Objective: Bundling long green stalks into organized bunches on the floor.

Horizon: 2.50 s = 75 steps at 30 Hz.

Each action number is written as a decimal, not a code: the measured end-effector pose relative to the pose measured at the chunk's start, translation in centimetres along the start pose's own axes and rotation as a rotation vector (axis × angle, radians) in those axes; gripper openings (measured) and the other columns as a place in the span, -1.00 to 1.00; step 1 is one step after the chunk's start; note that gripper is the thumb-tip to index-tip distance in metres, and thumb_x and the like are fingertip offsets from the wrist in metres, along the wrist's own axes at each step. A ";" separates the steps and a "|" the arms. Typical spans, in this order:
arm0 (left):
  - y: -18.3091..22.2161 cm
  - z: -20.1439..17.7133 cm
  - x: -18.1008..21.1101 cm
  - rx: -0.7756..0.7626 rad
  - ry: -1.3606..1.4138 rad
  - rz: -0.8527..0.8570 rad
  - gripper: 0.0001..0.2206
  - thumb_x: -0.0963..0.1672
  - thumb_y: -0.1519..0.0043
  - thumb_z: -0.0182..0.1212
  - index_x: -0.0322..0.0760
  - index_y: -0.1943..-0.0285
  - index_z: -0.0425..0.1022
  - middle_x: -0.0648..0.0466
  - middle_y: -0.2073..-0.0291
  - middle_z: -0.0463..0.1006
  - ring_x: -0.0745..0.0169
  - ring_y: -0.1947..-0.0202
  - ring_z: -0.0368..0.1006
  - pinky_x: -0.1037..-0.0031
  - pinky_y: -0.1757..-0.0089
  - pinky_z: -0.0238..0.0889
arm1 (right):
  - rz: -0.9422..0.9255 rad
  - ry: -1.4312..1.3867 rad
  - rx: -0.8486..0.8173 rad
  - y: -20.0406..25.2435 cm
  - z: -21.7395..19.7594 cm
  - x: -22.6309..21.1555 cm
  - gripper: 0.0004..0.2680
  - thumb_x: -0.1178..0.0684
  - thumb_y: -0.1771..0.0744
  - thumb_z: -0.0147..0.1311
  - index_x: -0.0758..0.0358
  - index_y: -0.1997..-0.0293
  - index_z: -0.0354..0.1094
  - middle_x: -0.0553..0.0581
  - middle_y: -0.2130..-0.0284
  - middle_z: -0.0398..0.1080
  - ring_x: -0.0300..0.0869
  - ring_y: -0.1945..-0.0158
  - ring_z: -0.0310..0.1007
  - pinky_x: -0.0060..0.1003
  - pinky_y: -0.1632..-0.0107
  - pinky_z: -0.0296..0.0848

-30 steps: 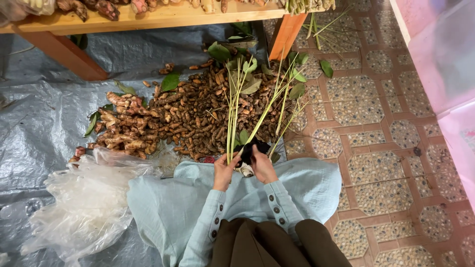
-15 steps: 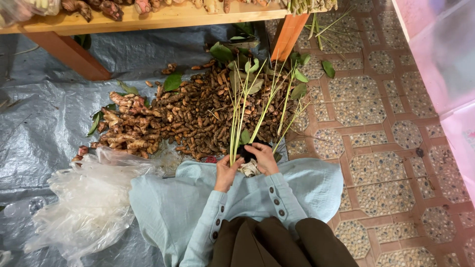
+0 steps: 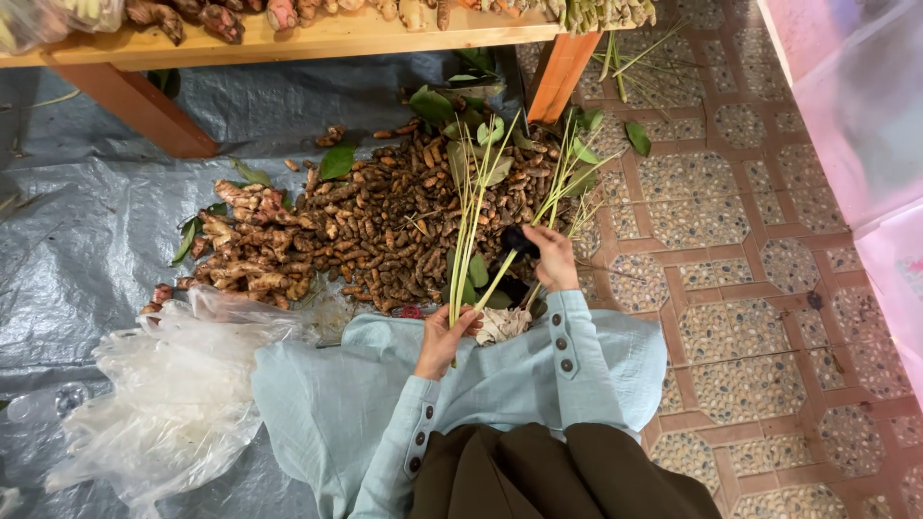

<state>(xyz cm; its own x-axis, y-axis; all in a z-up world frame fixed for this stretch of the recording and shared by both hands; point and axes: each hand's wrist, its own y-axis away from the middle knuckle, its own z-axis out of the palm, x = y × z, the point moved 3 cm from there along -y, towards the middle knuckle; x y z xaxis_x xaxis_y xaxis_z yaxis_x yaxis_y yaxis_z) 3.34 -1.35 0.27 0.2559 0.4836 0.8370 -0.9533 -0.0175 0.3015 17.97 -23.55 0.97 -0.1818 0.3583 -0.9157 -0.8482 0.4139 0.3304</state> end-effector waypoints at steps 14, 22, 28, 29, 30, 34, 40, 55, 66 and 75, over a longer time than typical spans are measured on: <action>-1.9 -0.9 -4.5 -0.233 -0.094 0.020 -0.82 -0.19 -0.42 0.00 -0.38 -0.14 0.41 0.05 0.49 0.40 0.39 0.64 0.37 0.62 0.53 0.31 | -0.116 0.501 -0.243 7.0 3.4 0.0 -0.81 -0.11 -0.21 0.45 0.13 0.31 0.62 0.04 0.47 0.52 -0.27 0.32 0.41 -0.30 0.19 0.44; -1.5 -2.0 -3.3 -0.050 -0.132 -0.004 -0.84 -0.13 -0.35 0.18 -0.29 -0.03 0.43 0.20 0.54 0.30 0.56 0.67 0.22 0.79 0.59 0.13 | -0.077 0.587 -0.121 0.8 -3.4 6.2 -0.79 -0.24 -0.29 0.29 0.02 0.23 0.65 0.17 0.25 0.59 0.03 0.06 0.54 -0.14 0.01 0.44; -0.6 -1.2 -2.4 0.058 -0.126 -0.008 -0.89 -0.18 -0.34 0.17 -0.31 0.02 0.44 0.18 0.58 0.23 0.57 0.69 0.16 0.81 0.64 0.08 | -0.108 1.016 0.079 -10.9 -10.9 14.5 -0.81 -0.20 -0.30 0.16 -0.08 0.13 0.56 0.14 0.27 0.58 0.15 0.07 0.56 0.03 -0.03 0.52; -0.6 -1.3 -2.5 0.068 -0.120 -0.014 -0.89 -0.18 -0.34 0.18 -0.32 0.03 0.45 0.17 0.59 0.23 0.57 0.71 0.16 0.79 0.65 0.08 | -0.068 1.147 0.071 -10.7 -10.6 14.5 -0.78 -0.23 -0.31 0.14 -0.05 0.07 0.49 0.19 0.21 0.56 0.16 0.02 0.55 0.05 -0.08 0.52; -0.7 -1.3 -2.6 0.079 -0.113 -0.017 -0.89 -0.18 -0.33 0.19 -0.32 0.03 0.45 0.17 0.60 0.22 0.57 0.72 0.16 0.78 0.66 0.09 | -0.029 1.277 0.061 -10.7 -10.3 14.4 -0.73 -0.26 -0.31 0.13 -0.01 0.01 0.42 0.25 0.16 0.55 0.16 -0.03 0.55 0.07 -0.13 0.51; -0.8 -1.5 -3.1 0.104 -0.096 -0.011 -0.90 -0.19 -0.32 0.21 -0.33 0.03 0.44 0.16 0.60 0.21 0.57 0.73 0.15 0.78 0.67 0.07 | 0.021 1.378 -0.043 -8.6 -8.6 12.1 -0.59 -0.34 -0.29 0.15 0.13 -0.08 0.33 0.31 0.10 0.51 0.22 -0.07 0.52 0.16 -0.11 0.48; -1.3 -1.9 -3.4 0.152 -0.099 -0.008 -0.89 -0.20 -0.30 0.25 -0.34 0.05 0.46 0.13 0.61 0.25 0.55 0.73 0.18 0.76 0.67 0.07 | -0.059 1.311 -0.028 -10.6 -9.7 15.2 -0.66 -0.27 -0.34 0.03 0.25 0.08 0.45 0.44 0.18 0.52 0.35 -0.01 0.52 0.22 -0.01 0.51; -5.8 0.6 -2.8 0.177 -0.260 0.003 -0.74 -0.11 -0.09 0.56 -0.21 0.15 0.57 0.01 0.25 0.71 0.42 0.43 0.53 0.65 0.43 0.37 | 0.079 0.442 -0.467 8.9 -2.1 10.2 -0.79 -0.05 -0.33 0.28 0.24 0.05 0.56 0.08 0.34 0.55 -0.24 0.19 0.46 -0.24 -0.01 0.45; -4.0 -1.9 -0.8 0.137 -0.154 0.111 -0.76 -0.15 -0.21 0.40 -0.31 -0.01 0.52 -0.04 0.33 0.70 0.39 0.40 0.51 0.69 0.38 0.30 | 0.062 0.881 -0.281 8.0 -5.4 6.1 -0.33 -0.40 -0.20 0.36 0.03 -0.36 0.14 0.15 0.20 0.57 -0.01 0.05 0.57 -0.06 -0.01 0.52; -5.4 -2.5 -5.1 0.032 -0.065 0.143 -0.74 -0.24 -0.35 0.13 -0.40 -0.21 0.36 -0.08 0.23 0.58 0.19 0.41 0.58 0.58 0.44 0.40 | -0.094 0.195 -0.195 12.1 2.3 4.0 -0.91 0.02 -0.30 0.35 0.14 0.24 0.57 -0.01 0.39 0.44 -0.32 0.24 0.34 -0.42 0.11 0.41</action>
<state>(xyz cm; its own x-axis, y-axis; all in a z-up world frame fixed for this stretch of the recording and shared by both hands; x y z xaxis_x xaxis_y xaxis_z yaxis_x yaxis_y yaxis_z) 6.78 -1.54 -6.79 0.1288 0.4169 0.8998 -0.9754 -0.1107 0.1909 8.16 -15.17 1.84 -0.1744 0.1502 -0.9732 -0.9420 0.2623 0.2093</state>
